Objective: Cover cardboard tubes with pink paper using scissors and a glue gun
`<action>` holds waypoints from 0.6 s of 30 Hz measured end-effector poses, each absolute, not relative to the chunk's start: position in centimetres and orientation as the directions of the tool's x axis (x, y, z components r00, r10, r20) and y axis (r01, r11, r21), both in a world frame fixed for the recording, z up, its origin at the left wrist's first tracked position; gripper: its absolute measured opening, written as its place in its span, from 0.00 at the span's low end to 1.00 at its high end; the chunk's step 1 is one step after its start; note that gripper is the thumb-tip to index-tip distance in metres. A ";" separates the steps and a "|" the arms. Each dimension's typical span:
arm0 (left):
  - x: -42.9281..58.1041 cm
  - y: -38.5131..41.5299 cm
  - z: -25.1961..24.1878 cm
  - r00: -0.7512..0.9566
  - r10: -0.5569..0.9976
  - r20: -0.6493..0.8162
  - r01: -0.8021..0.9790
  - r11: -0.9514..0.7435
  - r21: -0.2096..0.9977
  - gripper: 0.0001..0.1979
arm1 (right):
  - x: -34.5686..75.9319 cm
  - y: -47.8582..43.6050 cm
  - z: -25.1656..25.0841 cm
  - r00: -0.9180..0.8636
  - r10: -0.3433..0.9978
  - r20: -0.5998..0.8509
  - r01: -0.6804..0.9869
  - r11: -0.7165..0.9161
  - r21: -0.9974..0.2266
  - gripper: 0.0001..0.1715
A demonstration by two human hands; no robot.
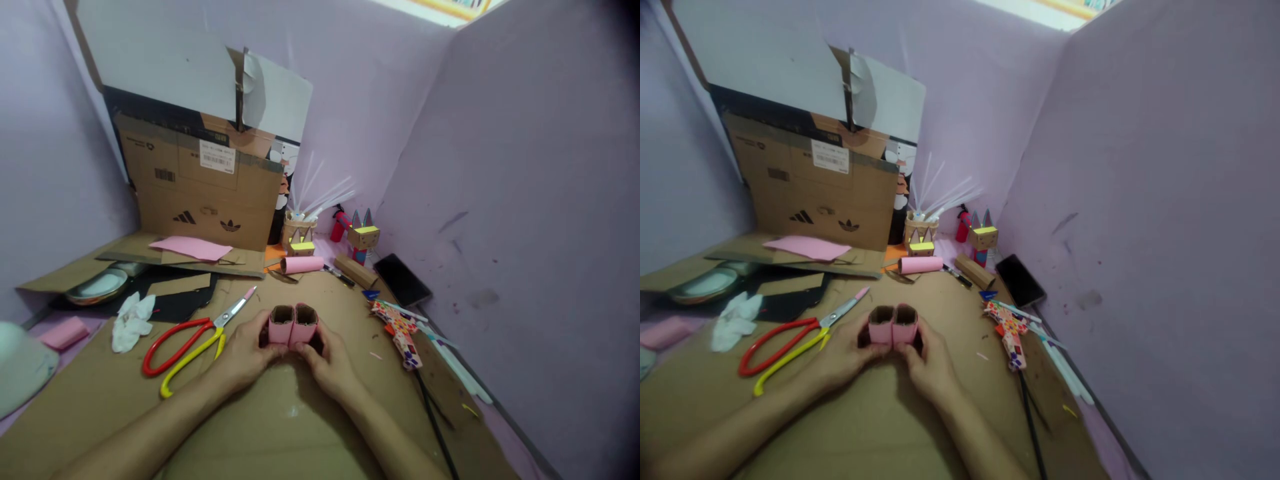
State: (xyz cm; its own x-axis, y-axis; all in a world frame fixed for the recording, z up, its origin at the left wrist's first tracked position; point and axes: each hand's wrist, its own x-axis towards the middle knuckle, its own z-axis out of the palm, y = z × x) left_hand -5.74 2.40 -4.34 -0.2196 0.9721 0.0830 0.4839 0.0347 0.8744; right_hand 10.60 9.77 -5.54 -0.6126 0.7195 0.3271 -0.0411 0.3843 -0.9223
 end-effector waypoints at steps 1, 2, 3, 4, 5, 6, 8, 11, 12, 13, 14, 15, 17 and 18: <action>-5.8 2.4 -4.3 -0.219 0.972 0.082 0.484 0.035 0.874 0.20 | 10.6 9.8 -5.6 -0.611 0.720 0.329 -0.040 0.387 -0.921 0.24; -5.8 2.4 -4.3 -0.216 0.973 0.080 0.484 0.035 0.875 0.20 | 10.6 9.8 -5.6 -0.611 0.719 0.331 -0.041 0.389 -0.920 0.24; -5.8 2.4 -4.2 -0.211 0.974 0.079 0.485 0.035 0.874 0.19 | 10.6 9.8 -5.6 -0.612 0.718 0.332 -0.041 0.391 -0.920 0.23; -5.8 2.4 -4.1 -0.206 0.976 0.077 0.487 0.033 0.873 0.18 | 10.5 9.7 -5.5 -0.613 0.717 0.333 -0.041 0.392 -0.919 0.23; -5.7 2.4 -4.0 -0.200 0.977 0.077 0.491 0.032 0.870 0.17 | 10.6 9.7 -5.5 -0.613 0.716 0.334 -0.042 0.393 -0.919 0.22; -5.7 2.4 -3.9 -0.195 0.978 0.078 0.497 0.030 0.867 0.15 | 10.6 9.7 -5.5 -0.614 0.715 0.335 -0.044 0.393 -0.918 0.23; -5.6 2.3 -3.7 -0.191 0.978 0.082 0.511 0.028 0.859 0.12 | 10.6 9.7 -5.5 -0.613 0.714 0.337 -0.046 0.394 -0.918 0.23; -5.4 2.2 -3.5 -0.200 0.976 0.088 0.531 0.032 0.846 0.11 | 10.6 9.7 -5.4 -0.614 0.714 0.336 -0.046 0.393 -0.919 0.22; -5.4 2.2 -3.4 -0.199 0.976 0.090 0.538 0.032 0.843 0.11 | 10.6 9.7 -5.4 -0.613 0.715 0.336 -0.046 0.392 -0.919 0.22; -5.4 2.2 -3.4 -0.197 0.976 0.092 0.543 0.031 0.839 0.11 | 10.6 9.7 -5.4 -0.613 0.716 0.334 -0.045 0.391 -0.919 0.23; -5.4 2.2 -3.3 -0.194 0.976 0.095 0.548 0.028 0.836 0.11 | 10.6 9.7 -5.4 -0.613 0.717 0.332 -0.043 0.390 -0.920 0.23; -5.4 2.2 -3.2 -0.190 0.977 0.098 0.552 0.024 0.833 0.11 | 10.6 9.7 -5.3 -0.614 0.717 0.330 -0.041 0.388 -0.921 0.24; -5.4 2.2 -3.1 -0.181 0.978 0.100 0.557 0.018 0.830 0.13 | 10.6 9.7 -5.1 -0.617 0.718 0.321 -0.036 0.382 -0.923 0.26; -5.4 2.1 -3.0 -0.179 0.979 0.100 0.558 0.018 0.830 0.14 | 10.7 9.7 -5.0 -0.620 0.718 0.316 -0.033 0.378 -0.925 0.27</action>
